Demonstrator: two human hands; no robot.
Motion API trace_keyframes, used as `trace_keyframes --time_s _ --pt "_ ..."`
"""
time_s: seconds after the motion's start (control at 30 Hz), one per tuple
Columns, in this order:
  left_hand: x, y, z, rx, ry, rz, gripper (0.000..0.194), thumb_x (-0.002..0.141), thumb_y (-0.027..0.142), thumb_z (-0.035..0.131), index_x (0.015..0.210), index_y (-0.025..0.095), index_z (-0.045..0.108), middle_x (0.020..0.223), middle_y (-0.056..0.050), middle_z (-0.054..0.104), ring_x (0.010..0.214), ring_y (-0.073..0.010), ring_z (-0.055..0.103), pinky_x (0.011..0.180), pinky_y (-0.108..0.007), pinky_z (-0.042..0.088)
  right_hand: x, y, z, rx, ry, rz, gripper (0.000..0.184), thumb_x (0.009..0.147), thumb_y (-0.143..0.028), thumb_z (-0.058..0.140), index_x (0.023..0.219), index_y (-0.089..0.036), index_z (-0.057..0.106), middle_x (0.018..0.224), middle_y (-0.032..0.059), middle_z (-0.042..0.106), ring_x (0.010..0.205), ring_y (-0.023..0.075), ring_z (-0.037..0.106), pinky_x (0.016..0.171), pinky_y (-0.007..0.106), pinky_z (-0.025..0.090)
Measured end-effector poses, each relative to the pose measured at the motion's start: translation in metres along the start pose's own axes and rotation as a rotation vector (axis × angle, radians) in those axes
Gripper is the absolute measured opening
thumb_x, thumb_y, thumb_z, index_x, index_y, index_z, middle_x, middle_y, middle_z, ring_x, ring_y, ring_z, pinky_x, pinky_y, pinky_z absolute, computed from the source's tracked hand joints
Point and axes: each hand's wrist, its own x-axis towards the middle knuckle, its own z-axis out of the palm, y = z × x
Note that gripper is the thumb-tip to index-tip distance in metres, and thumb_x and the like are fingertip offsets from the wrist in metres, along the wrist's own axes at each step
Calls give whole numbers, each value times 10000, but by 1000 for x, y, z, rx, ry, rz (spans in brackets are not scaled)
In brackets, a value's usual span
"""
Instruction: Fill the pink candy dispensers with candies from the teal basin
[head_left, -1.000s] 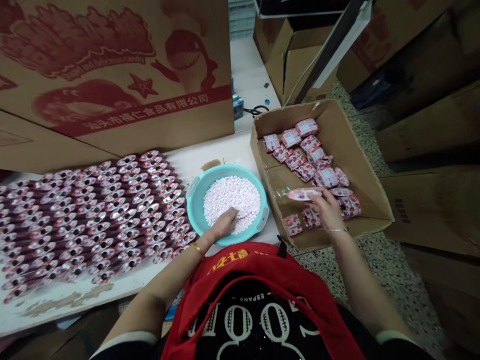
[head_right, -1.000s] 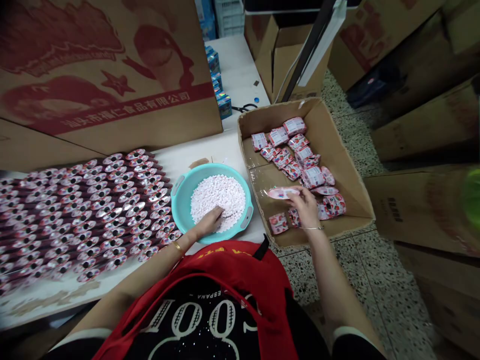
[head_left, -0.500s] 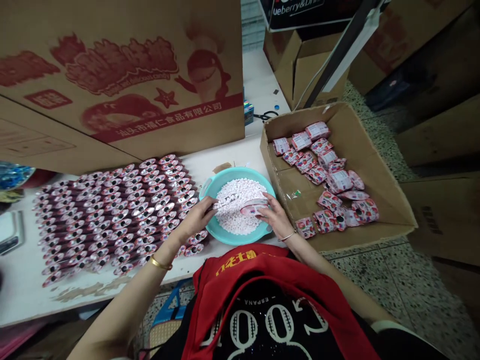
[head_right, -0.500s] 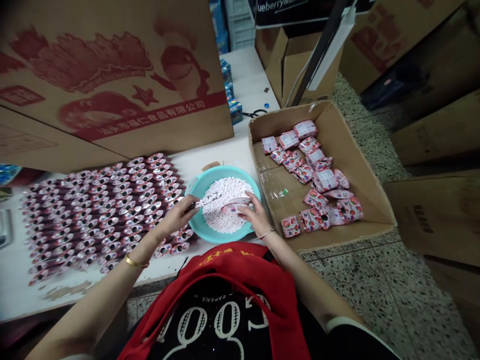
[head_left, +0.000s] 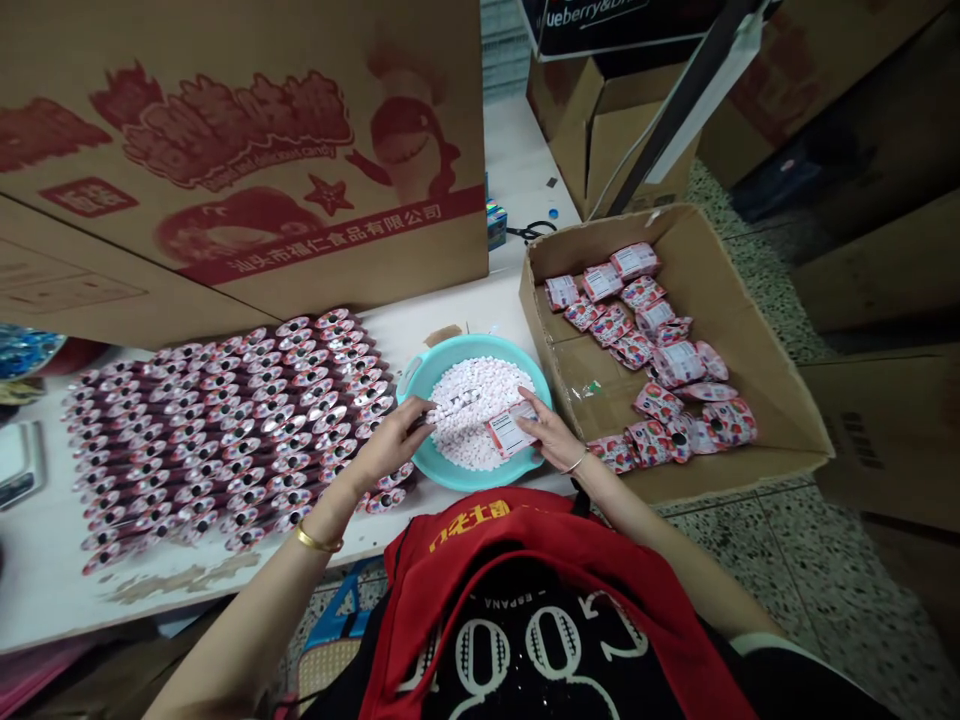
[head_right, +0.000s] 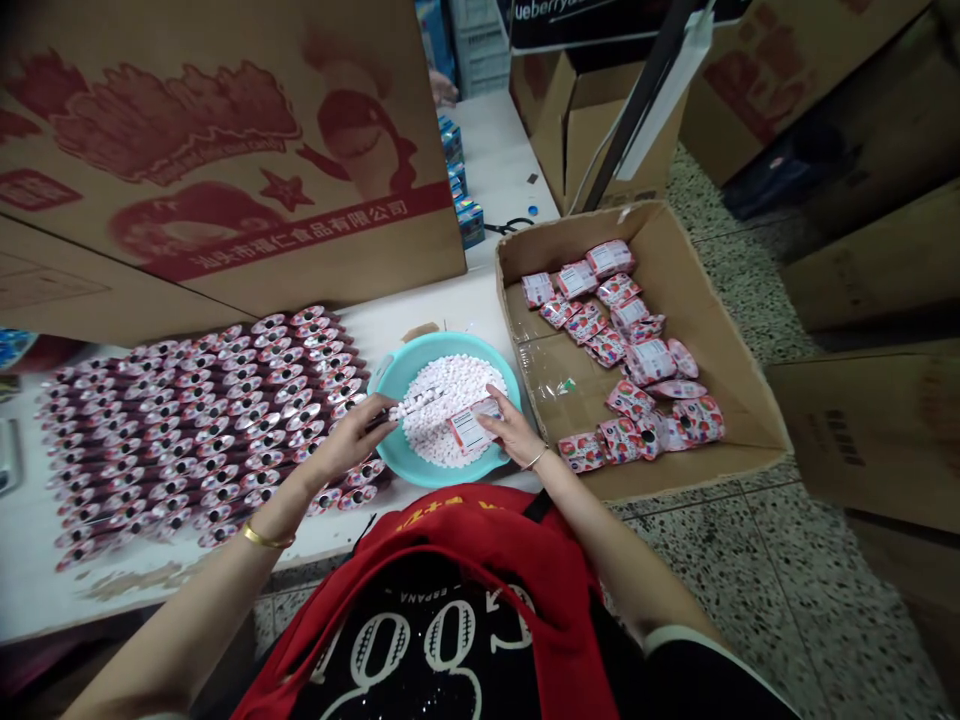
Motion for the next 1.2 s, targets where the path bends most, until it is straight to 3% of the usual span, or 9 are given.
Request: trace_keyframes --time_s 0.1,0.23,0.43,0.57,0.67,0.73,0.83,1.0,1.2 --pt "1 10 -14 14 -39 21 243 927 315 470 1134 201 528 1050 -73 593 973 -176 566 881 -328 466 5 5 -2 -264 5 -177 702 651 -359 791 1295 -259 527 1289 33 592 1130 201 569 1038 383 418" --pt "6 21 -25 94 -170 47 225 926 300 460 1112 207 545 1036 -68 595 947 -182 574 848 -336 474 6 11 2 -478 -13 -312 511 669 -394 773 1127 -237 610 1122 35 652 1004 206 604 951 375 462" --pt "25 44 -19 427 -321 88 204 921 218 423 1038 189 588 965 -71 588 830 -181 576 700 -300 450 8 10 13 -687 -14 -480 359 730 -362 740 1050 -253 616 1027 44 646 993 228 589 906 369 458" --pt "34 76 -12 650 -325 71 219 901 111 404 960 164 607 902 -89 590 773 -200 562 656 -315 425 13 14 12 -761 -26 -533 320 774 -304 694 1082 -254 619 1062 68 649 1021 249 578 910 406 454" --pt "38 83 -13 659 -267 88 221 889 84 408 948 167 603 866 -79 579 777 -200 553 681 -325 432 13 18 7 -752 22 -526 315 799 -293 661 1105 -241 604 1096 72 648 1045 248 588 931 417 453" --pt "43 67 -13 685 -209 85 227 891 90 395 944 169 600 874 -79 571 783 -197 546 704 -335 442 10 19 3 -740 68 -521 326 806 -303 657 1119 -240 592 1127 72 645 1077 246 588 956 414 447" --pt "59 21 -1 718 -122 2 255 890 93 372 1000 163 591 951 -107 571 861 -225 547 753 -366 450 3 17 -5 -688 133 -513 345 812 -328 661 1135 -245 573 1166 70 637 1101 233 590 970 396 450" --pt "85 -46 59 559 -115 -150 316 896 97 351 1114 146 574 1106 -164 553 1049 -283 510 864 -428 434 -4 17 -12 -661 188 -503 332 811 -340 668 1112 -249 562 1159 61 636 1084 219 599 965 385 452" --pt "66 -54 118 348 -257 -10 328 895 113 367 1154 157 564 1146 -153 555 1073 -269 501 924 -417 428 1 21 -16 -588 310 -513 381 779 -354 699 1108 -241 544 1093 42 622 987 194 603 911 348 470"
